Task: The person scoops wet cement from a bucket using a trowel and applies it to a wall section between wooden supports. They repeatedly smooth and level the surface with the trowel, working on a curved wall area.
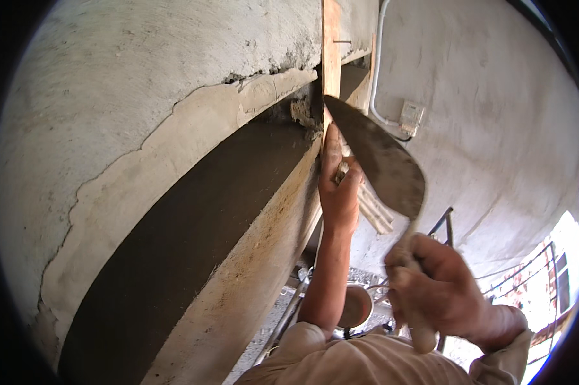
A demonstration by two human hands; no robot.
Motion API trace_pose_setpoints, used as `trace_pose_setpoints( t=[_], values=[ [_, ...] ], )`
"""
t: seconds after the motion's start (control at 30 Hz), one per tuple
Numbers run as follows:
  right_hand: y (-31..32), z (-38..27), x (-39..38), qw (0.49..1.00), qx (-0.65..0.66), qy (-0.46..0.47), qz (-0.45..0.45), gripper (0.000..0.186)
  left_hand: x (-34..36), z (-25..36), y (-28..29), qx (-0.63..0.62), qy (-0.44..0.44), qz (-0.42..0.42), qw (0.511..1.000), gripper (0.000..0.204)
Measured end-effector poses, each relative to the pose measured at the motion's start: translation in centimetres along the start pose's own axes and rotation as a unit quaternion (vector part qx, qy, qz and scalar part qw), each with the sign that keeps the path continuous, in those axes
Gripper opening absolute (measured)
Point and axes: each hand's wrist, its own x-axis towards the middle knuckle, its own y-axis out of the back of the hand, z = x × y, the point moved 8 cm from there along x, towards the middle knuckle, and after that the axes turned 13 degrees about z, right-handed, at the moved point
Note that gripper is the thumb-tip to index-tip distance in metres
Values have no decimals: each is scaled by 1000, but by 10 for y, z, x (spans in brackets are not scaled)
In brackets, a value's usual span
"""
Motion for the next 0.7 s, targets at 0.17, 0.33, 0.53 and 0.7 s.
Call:
trace_pose_setpoints(
  t=[0.17, 0.33, 0.53, 0.7],
  values=[
    [64, -78, 2, 737, -509, 416, 158, 28, -13, 11, 17, 123, 24, 38, 991, 73],
    [61, -123, 3, 452, -648, 579, 203, 36, -35, 10, 7, 128, -19, 58, 990, 69],
    [18, -144, 13, 309, -677, 640, 190, 36, -36, 13, 12, 144, -19, 79, 986, 71],
    [-8, -145, 31, 212, -701, 652, 195, 34, -33, 19, 15, 141, -27, 103, 984, 74]
  ],
)
